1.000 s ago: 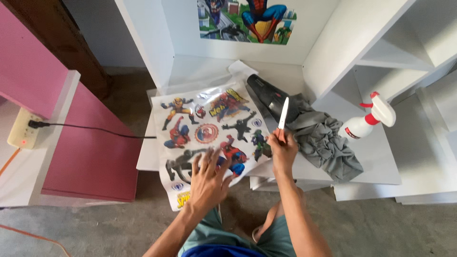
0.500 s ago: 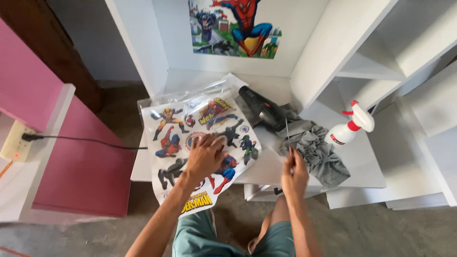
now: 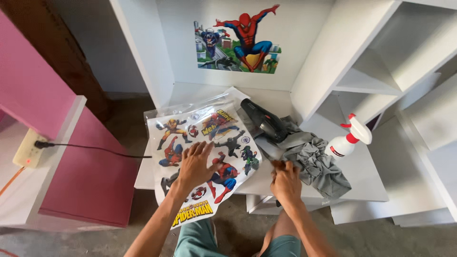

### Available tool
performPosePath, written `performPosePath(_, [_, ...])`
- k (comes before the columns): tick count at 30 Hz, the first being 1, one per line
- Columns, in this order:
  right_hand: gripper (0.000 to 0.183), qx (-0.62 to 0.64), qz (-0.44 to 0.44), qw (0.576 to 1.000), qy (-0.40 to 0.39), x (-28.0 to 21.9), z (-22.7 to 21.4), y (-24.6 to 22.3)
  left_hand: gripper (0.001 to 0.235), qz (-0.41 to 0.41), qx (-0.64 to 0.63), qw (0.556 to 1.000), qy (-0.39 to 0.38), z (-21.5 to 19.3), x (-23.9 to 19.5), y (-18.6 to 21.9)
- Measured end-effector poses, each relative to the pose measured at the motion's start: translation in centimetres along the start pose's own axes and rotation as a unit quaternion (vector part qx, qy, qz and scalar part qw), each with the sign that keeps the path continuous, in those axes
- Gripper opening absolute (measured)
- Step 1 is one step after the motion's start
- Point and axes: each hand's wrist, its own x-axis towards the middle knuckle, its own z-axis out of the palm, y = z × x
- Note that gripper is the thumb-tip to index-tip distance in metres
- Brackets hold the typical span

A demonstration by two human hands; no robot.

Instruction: The person uses scissors to cut out individual superhero stickers from a large sticker sheet placed on a white shelf. They carefully trim around the edges of each character and logo.

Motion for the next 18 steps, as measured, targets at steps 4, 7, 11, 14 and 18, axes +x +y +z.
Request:
performPosePath(4, [0.035,0.072,-0.002,0.996,0.049,-0.3,0.5,-1.2,0.058,0.038,-0.004,0.999,0.03,3.0,2.0,-2.3])
performPosePath(7, [0.042,0.269,0.046,0.961,0.042,0.9,2.5,-1.6,0.038,0.089,0.033,0.989,0.115,7.4,5.3,-4.8])
performPosePath(11, [0.029,0.541,0.195,0.816,-0.057,3.5,5.5,-2.8,0.025,0.138,0.08,0.971,0.177,10.6,8.3,-6.8])
performPosePath(14, [0.015,0.643,0.182,0.74,-0.068,3.3,-0.7,-4.5,0.034,0.135,0.047,0.977,0.158,5.6,6.2,-3.5])
performPosePath(18, [0.025,0.627,0.145,0.762,-0.073,6.0,1.7,-3.0,0.023,0.152,0.082,0.968,0.182,9.1,9.1,-5.1])
